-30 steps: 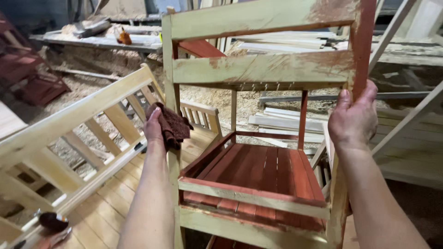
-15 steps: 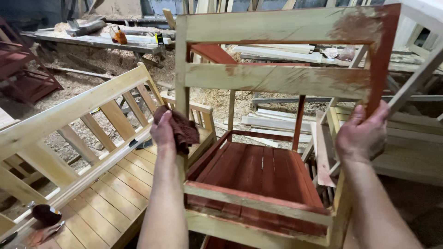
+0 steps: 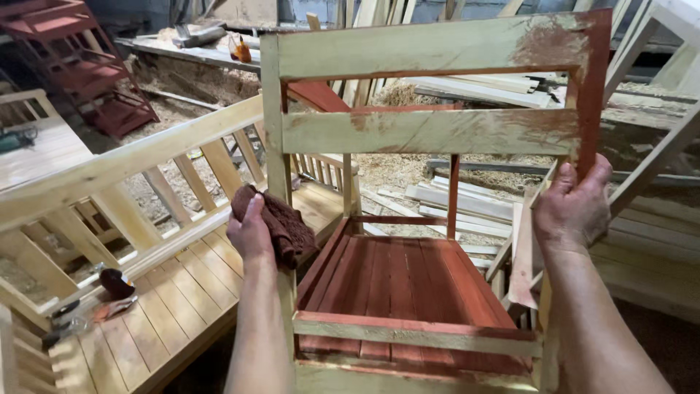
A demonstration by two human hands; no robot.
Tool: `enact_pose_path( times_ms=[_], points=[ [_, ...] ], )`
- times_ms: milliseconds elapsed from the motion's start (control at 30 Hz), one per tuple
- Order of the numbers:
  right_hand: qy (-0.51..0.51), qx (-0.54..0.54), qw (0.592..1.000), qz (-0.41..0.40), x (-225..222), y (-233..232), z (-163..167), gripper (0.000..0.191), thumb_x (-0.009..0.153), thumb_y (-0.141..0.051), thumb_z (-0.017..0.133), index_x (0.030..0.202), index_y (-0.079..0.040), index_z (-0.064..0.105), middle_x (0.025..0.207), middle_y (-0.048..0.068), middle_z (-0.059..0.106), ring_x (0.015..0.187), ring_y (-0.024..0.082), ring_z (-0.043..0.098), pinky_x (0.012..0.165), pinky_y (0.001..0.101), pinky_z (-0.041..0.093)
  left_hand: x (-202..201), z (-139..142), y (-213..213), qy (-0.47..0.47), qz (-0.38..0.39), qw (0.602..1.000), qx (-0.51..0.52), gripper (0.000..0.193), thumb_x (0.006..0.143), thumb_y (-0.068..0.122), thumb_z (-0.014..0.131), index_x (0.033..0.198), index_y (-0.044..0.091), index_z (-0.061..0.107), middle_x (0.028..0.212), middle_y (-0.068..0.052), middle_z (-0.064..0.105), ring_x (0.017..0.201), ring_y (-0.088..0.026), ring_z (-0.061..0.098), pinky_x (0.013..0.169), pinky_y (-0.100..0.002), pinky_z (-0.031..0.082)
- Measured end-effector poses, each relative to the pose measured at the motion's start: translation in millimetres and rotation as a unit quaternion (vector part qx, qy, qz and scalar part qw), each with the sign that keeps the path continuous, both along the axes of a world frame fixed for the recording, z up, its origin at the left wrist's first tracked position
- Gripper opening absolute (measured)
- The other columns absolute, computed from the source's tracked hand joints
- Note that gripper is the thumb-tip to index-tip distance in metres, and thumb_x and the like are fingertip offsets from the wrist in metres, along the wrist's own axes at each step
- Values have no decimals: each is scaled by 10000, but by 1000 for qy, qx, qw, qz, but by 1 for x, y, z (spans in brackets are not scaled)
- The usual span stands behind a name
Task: The person wipes red wood stain onto unfinished wooden furniture frames using a cloth, working over the slatted shelves, rails and legs of several pieces, and rotates one piece to reach its untreated back panel.
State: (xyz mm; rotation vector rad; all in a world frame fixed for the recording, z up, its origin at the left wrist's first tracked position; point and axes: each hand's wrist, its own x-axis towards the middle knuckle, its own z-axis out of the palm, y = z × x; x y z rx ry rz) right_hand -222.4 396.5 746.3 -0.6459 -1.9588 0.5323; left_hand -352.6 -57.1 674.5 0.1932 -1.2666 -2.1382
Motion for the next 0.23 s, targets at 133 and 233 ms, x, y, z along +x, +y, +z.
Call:
enact_pose_path(
  times_ms=[133, 233],
  points=[
    [-18, -32, 999, 21, -3, 3, 9, 409, 1166, -314, 503, 1531, -151, 415, 1160, 139, 686, 1051, 382, 657, 923, 543, 484, -9, -6, 16, -46, -27, 998, 45, 298, 850, 193, 735, 1102, 39, 694, 971, -78, 726, 785, -191, 701, 751, -331, 597],
    [-25, -47, 997, 53, -13, 2, 11, 455, 1180, -326, 489, 1590, -166, 375, 1154, 128, 686, 1089, 365, 649, 982, 533, 466, -40, -13, 20, -7, 24, 1000, 5, 336, 874, 207, 764, 1142, 10, 719, 1025, -82, 746, 840, -180, 698, 819, -327, 578]
  ],
)
